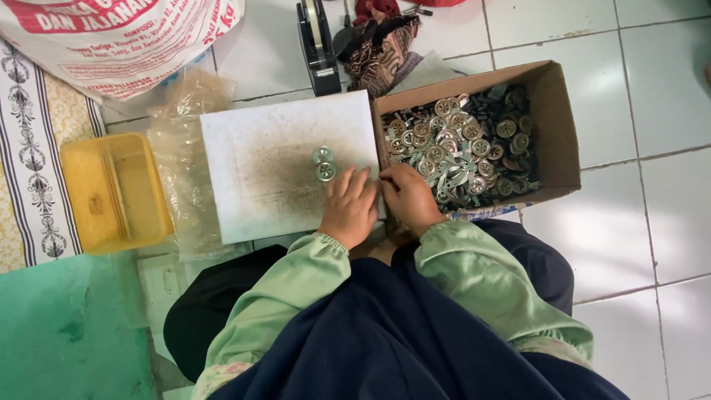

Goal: The person counts out small metal components from a large box, arranges them on a white surface, and then places them into a small clear plastic bag by hand.

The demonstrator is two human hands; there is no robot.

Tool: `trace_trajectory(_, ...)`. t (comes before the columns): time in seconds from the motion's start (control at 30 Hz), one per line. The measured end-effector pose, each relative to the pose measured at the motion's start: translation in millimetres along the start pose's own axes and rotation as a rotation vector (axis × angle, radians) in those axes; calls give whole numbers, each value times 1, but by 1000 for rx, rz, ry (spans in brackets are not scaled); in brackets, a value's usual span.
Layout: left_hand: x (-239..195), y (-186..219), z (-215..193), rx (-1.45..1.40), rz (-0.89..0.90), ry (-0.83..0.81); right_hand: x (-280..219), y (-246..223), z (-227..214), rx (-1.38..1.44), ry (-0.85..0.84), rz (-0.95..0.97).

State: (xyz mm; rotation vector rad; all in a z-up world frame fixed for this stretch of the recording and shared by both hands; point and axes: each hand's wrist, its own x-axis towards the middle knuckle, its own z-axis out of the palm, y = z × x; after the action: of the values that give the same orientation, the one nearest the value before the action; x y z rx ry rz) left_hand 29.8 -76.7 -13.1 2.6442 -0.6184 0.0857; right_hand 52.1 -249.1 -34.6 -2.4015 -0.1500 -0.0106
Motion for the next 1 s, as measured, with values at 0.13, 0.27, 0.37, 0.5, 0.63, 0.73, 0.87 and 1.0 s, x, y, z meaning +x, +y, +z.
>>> trace_trajectory(0.13, 40, 38, 24, -27, 132, -210, -10, 72, -46, -98, -109, 188)
trace_trajectory(0.27, 69, 51, 84, 117, 250, -332, -5, 127, -41, -229, -160, 230)
trace_trajectory(0.37, 83, 49, 109, 203, 177, -552, 4, 126, -37, -294, -174, 225)
trace_trajectory(0.5, 87, 48, 112, 301, 153, -730, 16, 113, -40, -307, -239, 309)
trace_trajectory(0.63, 86, 47, 123, 312, 143, -732, 20, 109, -42, -327, -246, 307)
trace_trajectory(0.73, 87, 46, 122, 321, 150, -717, 22, 115, -38, -320, -243, 320)
trace_trajectory(0.87, 81, 48, 114, 249, 185, -581, 14, 131, -27, -281, -196, 329)
trace_trajectory(1.0, 68, 54, 81, 161, 218, -252, 4, 103, -48, -195, -107, 277)
